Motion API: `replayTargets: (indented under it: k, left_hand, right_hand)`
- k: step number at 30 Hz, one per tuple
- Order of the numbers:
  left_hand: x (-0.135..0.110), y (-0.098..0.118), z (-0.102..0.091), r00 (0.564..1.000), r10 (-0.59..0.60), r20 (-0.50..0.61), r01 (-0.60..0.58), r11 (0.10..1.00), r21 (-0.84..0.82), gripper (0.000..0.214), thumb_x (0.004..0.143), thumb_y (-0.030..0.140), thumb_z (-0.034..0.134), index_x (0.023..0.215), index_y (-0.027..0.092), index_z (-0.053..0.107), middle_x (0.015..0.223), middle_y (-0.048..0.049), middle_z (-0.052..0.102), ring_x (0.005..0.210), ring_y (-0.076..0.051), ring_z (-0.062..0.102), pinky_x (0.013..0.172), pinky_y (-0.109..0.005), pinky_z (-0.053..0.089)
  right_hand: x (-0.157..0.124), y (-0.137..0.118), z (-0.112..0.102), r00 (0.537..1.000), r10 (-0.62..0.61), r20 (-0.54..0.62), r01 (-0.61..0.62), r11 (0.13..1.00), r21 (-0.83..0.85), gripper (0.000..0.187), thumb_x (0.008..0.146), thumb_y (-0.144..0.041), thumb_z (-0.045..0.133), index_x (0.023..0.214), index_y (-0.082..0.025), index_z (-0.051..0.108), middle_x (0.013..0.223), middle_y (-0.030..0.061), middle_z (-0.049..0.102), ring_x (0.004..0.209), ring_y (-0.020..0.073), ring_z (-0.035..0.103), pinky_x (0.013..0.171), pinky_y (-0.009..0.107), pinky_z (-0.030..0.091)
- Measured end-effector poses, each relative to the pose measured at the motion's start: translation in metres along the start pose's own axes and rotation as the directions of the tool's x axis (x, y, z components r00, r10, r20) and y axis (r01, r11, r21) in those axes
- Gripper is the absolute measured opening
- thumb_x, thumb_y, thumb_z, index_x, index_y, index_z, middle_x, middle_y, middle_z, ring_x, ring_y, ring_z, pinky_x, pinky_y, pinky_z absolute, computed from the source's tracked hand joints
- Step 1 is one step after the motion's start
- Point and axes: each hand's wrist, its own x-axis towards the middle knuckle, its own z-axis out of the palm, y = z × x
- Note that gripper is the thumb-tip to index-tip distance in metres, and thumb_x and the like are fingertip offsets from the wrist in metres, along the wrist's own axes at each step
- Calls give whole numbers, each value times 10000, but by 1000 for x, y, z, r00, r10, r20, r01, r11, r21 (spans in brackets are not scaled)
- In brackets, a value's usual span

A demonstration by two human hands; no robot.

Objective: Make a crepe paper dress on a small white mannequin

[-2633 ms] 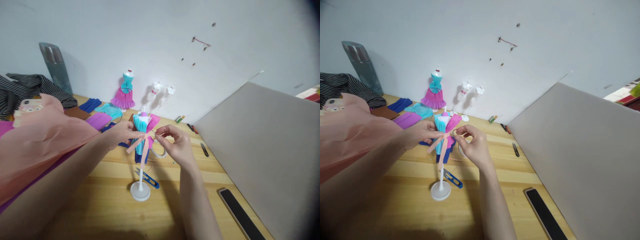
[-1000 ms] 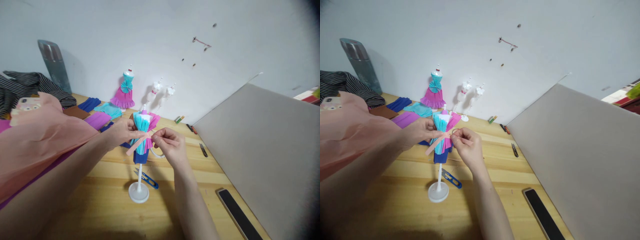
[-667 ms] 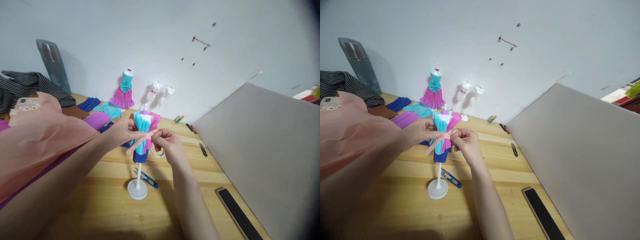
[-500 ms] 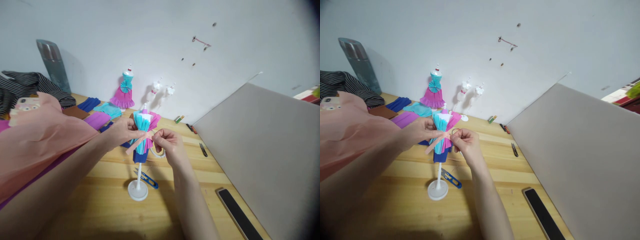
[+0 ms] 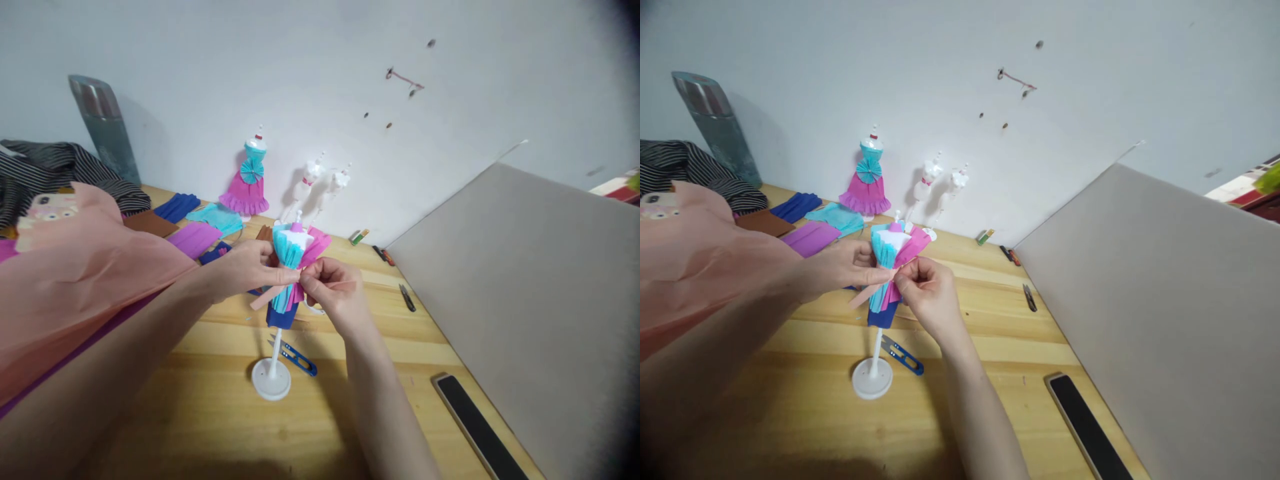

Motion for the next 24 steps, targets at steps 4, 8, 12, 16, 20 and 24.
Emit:
replayTargets:
  k: [4,8,12,16,20,24]
  left_hand:
    - [2,-2,5,999,-32,-35,32,999,16,181,681,320,685,705,169,589,710,-11,646,677,-152,608,620,-261,457]
    - [2,0,5,996,-53,-75,56,998,42,228,656,343,694,652,177,538,577,16,586,532,-116,533,533,-246,381]
    - [0,2,1,998,-52,25,51,998,35,238,693,353,678,642,196,506,402,67,489,373,-87,438,506,-257,351]
    - [-2,3,0,999,-32,16,32,1000,-1,237,695,334,693,657,196,505,406,69,504,372,-88,454,521,-260,360]
    - [-1,2,3,1000,-27,10,26,998,49,253,714,377,668,651,196,503,412,60,499,371,-90,431,475,-252,322]
    - [0,1,8,997,-15,-79,21,998,65,237,676,342,681,635,185,508,477,48,530,468,-107,499,539,-257,400]
  right_hand:
    - [0,0,-1,1000,17,22,-17,1000,1,187,641,-287,657,554,-180,530,457,-32,532,407,78,442,397,199,342]
    - [0,0,-3,999,11,32,-11,1000,1,208,647,-300,674,554,-180,532,456,-38,524,400,73,434,391,198,344]
    - [0,0,-4,999,17,28,-16,1000,-5,202,652,-302,679,565,-176,548,458,-39,522,394,72,432,387,199,347]
    - [-1,1,-4,1000,20,18,-20,1000,12,210,656,-303,681,565,-171,546,461,-41,518,388,64,417,382,194,333]
    - [-4,-1,-3,1000,8,14,-8,1000,27,228,666,-312,687,569,-173,534,468,-42,508,395,63,410,384,192,321]
    - [-9,-4,-2,1000,-9,11,9,1000,-8,196,691,-307,672,603,-165,571,493,-31,517,420,71,413,394,196,320]
